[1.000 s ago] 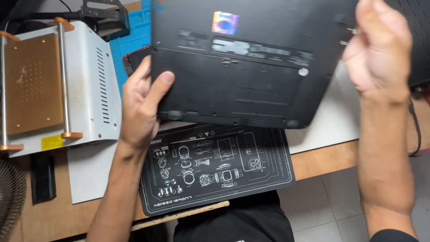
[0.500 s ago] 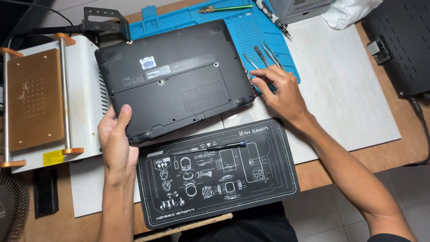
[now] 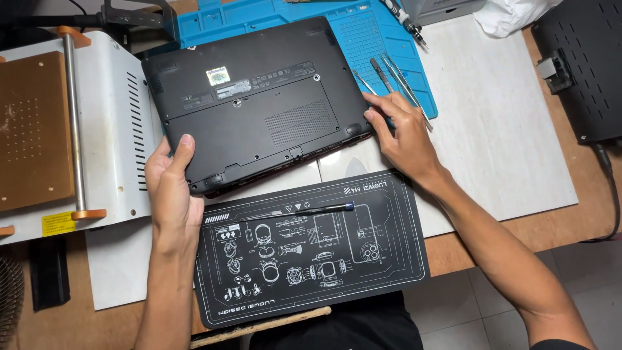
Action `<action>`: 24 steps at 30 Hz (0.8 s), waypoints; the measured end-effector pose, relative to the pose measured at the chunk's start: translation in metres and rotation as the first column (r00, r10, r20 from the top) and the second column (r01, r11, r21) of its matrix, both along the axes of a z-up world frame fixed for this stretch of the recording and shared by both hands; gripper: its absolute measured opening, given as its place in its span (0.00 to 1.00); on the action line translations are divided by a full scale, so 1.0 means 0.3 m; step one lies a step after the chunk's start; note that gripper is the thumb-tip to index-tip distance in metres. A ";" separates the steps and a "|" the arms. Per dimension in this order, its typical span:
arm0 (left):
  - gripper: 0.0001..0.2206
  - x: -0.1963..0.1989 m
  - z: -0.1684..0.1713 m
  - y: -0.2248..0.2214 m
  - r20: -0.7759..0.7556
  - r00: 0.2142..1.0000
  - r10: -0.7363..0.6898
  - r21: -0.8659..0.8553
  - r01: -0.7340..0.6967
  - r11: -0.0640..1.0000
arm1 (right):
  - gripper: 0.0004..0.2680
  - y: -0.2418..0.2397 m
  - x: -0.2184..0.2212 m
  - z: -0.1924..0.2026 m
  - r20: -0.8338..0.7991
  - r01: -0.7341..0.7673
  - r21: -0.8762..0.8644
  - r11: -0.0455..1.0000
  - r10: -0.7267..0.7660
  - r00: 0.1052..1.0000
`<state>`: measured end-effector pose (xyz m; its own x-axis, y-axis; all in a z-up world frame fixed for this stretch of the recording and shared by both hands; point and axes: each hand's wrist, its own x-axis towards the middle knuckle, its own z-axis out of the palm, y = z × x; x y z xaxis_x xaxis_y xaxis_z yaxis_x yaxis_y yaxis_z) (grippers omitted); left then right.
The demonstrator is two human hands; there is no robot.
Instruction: Disassembling and reassembling a laptop, including removing screws and internal components.
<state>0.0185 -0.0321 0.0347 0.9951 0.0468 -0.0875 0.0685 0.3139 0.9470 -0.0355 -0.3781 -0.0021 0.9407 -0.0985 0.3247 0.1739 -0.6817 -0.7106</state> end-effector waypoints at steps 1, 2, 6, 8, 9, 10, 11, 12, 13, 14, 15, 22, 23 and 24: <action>0.14 -0.001 0.001 -0.001 -0.001 1.000 0.002 -0.001 -0.002 1.000 | 0.10 -0.002 0.000 0.001 -0.001 -0.002 -0.001 1.000 0.002 1.000; 0.14 -0.001 0.002 -0.002 -0.005 1.000 0.003 -0.002 -0.003 1.000 | 0.09 -0.004 0.000 0.002 -0.004 -0.005 -0.004 1.000 0.005 1.000; 0.14 0.002 -0.060 0.027 -0.015 1.000 0.009 -0.016 -0.009 1.000 | 0.09 -0.007 -0.001 0.008 -0.016 -0.003 -0.006 1.000 0.003 1.000; 0.14 -0.013 -0.018 0.008 -0.017 1.000 0.011 -0.020 -0.012 1.000 | 0.08 -0.006 0.000 0.001 -0.002 -0.006 -0.013 1.000 0.006 1.000; 0.14 -0.020 0.002 -0.003 -0.017 1.000 0.009 -0.023 -0.009 1.000 | 0.08 -0.007 0.000 -0.002 0.013 -0.004 -0.021 1.000 0.004 1.000; 0.14 -0.022 0.000 -0.002 -0.018 1.000 0.012 -0.025 -0.012 1.000 | 0.08 -0.011 0.003 -0.009 0.011 -0.007 -0.023 1.000 0.007 1.000; 0.14 -0.021 -0.001 -0.001 -0.018 1.000 0.006 -0.020 -0.007 1.000 | 0.08 -0.016 0.005 -0.017 0.011 -0.007 -0.033 0.999 0.007 1.000; 0.14 -0.020 -0.002 -0.001 -0.018 1.000 0.001 -0.016 -0.001 1.000 | 0.08 -0.021 0.007 -0.024 0.011 -0.007 -0.043 0.999 0.008 1.000; 0.14 -0.022 -0.003 0.000 -0.018 1.000 0.001 -0.016 -0.002 1.000 | 0.08 -0.020 0.008 -0.022 0.011 -0.008 -0.044 0.999 0.008 1.000; 0.14 -0.023 -0.003 0.001 -0.016 1.000 0.003 -0.015 -0.003 1.000 | 0.07 -0.020 0.009 -0.020 0.015 -0.005 -0.034 0.999 0.005 1.000; 0.14 -0.025 -0.003 0.002 -0.015 1.000 0.005 -0.013 -0.005 1.000 | 0.07 -0.019 0.009 -0.018 0.019 -0.002 -0.023 1.000 0.002 1.000; 0.14 -0.004 0.067 -0.010 0.037 0.999 0.007 0.010 -0.007 1.000 | 0.08 0.011 0.007 0.004 0.040 0.018 0.028 0.999 -0.019 0.999; 0.13 0.016 0.032 0.011 0.052 0.999 0.007 0.024 -0.008 1.000 | 0.08 0.018 0.009 0.012 0.053 0.014 0.035 0.999 -0.016 0.998; 0.13 0.036 -0.004 0.032 0.067 0.998 0.007 0.037 -0.009 0.999 | 0.09 0.024 0.011 0.020 0.065 0.011 0.042 0.999 -0.014 0.998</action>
